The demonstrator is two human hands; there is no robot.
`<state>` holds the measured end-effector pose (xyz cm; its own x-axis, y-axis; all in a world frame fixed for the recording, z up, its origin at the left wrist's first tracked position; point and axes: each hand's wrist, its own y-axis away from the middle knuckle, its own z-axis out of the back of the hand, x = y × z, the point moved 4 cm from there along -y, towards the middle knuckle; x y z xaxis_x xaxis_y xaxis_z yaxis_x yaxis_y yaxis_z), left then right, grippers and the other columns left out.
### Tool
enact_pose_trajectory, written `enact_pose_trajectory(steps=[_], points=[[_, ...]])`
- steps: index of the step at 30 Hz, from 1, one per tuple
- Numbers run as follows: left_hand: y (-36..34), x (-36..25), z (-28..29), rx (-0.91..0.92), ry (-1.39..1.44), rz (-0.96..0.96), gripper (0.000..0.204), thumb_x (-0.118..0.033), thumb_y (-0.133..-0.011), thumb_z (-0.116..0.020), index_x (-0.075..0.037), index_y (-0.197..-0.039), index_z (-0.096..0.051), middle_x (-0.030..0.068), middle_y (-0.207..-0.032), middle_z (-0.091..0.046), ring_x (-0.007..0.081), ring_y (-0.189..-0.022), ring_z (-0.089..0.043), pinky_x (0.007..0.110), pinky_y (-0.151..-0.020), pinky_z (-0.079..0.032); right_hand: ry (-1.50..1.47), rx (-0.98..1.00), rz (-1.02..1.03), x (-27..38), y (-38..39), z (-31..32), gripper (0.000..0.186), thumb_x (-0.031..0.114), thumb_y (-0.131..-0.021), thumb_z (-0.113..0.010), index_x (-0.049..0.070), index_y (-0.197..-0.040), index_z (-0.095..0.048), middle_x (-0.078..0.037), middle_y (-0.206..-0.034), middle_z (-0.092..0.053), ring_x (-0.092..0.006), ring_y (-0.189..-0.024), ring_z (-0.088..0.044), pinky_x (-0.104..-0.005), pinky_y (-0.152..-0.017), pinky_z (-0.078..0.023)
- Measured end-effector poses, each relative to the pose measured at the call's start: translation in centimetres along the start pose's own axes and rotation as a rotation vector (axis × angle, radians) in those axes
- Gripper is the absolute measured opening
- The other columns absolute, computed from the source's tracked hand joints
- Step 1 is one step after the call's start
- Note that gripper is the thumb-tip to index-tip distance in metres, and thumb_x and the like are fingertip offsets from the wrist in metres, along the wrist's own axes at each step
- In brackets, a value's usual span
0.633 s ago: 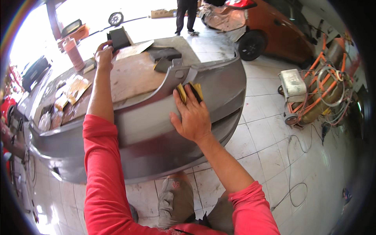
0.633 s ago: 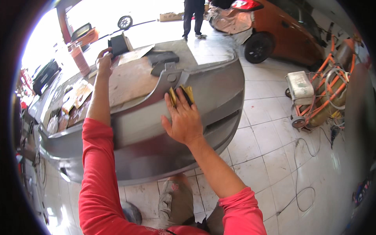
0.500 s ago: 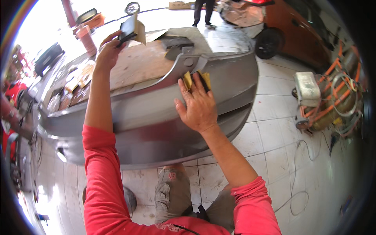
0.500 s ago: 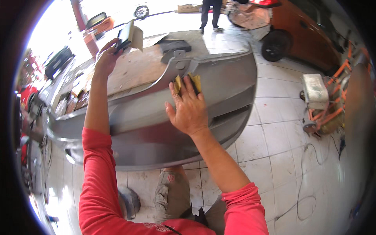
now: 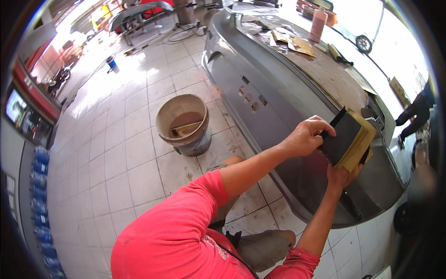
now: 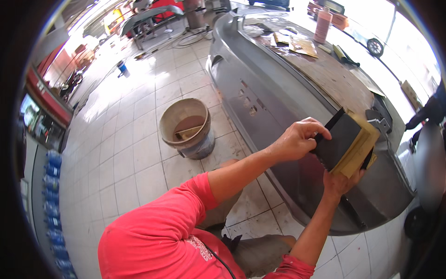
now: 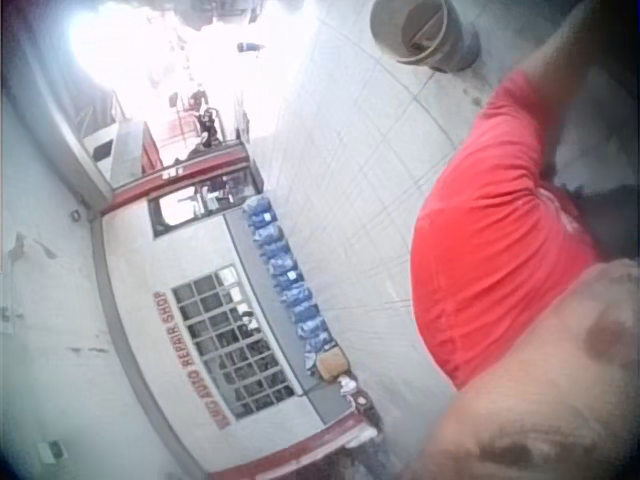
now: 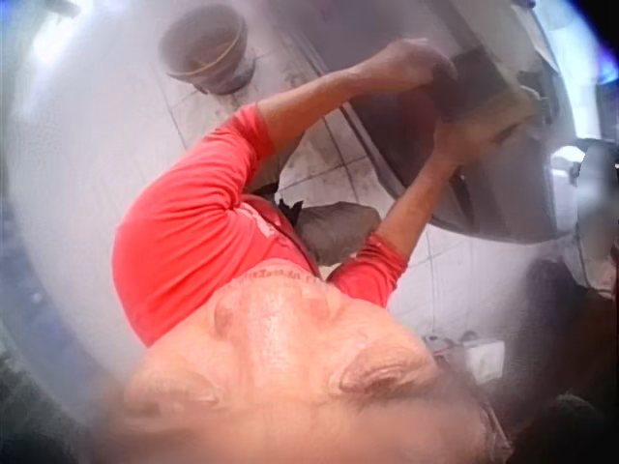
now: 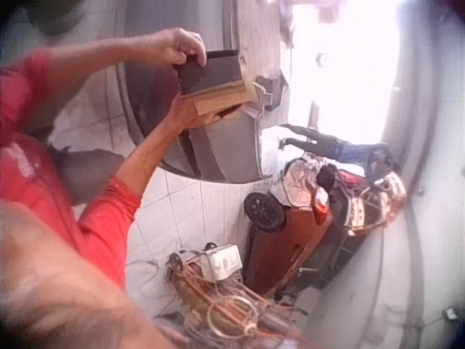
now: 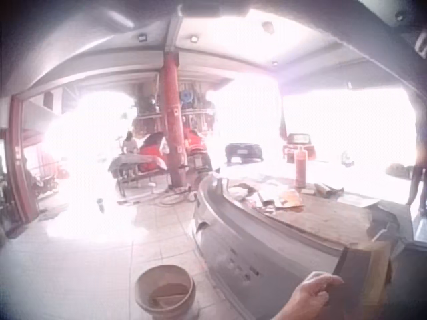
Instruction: The person sands the surface of a grey car bumper using a sanding block, repeatedly dipping it into a bucket of water. The person works on the front face and edges of the bumper, occasionally pausing to wipe the surface with their hand.
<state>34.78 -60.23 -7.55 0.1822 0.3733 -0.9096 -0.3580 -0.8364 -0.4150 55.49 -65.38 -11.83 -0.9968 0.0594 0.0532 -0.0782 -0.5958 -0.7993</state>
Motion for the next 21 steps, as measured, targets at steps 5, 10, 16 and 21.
enact_pose_trajectory(steps=[5,10,16,21], points=[[1.6,0.5,-0.4,-0.075,-0.23,-0.083,0.025,-0.015,-0.092,-0.062,-0.005,-0.111,-0.075,0.01,-0.115,-0.061,0.0219,-0.098,-0.06,0.038,-0.088,-0.051,-0.056,-0.01,0.106,-0.5,-0.4,-1.1,0.082,0.05,-0.091,-0.073,0.012,-0.158,-0.049,-0.016,-0.161,-0.054,-0.0363,-0.155,-0.043,-0.0598,-0.116,-0.038],[2.3,-0.7,-2.7,-0.128,-0.317,0.016,0.075,-0.072,-0.1,-0.056,0.002,-0.112,-0.066,0.0186,-0.115,-0.06,0.0325,-0.108,-0.06,0.047,-0.096,-0.05,-0.065,-0.052,0.145,0.8,-1.7,0.6,0.081,0.058,-0.097,-0.064,0.009,-0.159,-0.048,-0.015,-0.161,-0.053,-0.0359,-0.159,-0.037,-0.0622,-0.124,-0.03],[2.3,-1.4,-4.0,-0.175,-0.371,0.075,0.112,-0.093,-0.067,-0.076,0.008,-0.112,-0.058,0.0236,-0.106,-0.059,0.0338,-0.104,-0.062,0.046,-0.091,-0.052,-0.201,-0.135,0.217,0.9,-2.0,1.1,0.088,0.075,-0.103,-0.039,0.008,-0.16,-0.048,-0.015,-0.16,-0.054,-0.0354,-0.159,-0.037,-0.0629,-0.126,-0.025],[2.7,-1.8,-4.5,-0.146,-0.323,0.128,0.11,-0.085,-0.076,-0.077,0.011,-0.125,-0.057,0.0294,-0.117,-0.061,0.0398,-0.113,-0.064,0.047,-0.1,-0.053,-0.063,-0.117,0.263,-0.3,-1.8,0.0,0.086,0.075,-0.104,-0.038,0.009,-0.159,-0.049,-0.014,-0.159,-0.055,-0.0351,-0.158,-0.04,-0.0624,-0.127,-0.025]])
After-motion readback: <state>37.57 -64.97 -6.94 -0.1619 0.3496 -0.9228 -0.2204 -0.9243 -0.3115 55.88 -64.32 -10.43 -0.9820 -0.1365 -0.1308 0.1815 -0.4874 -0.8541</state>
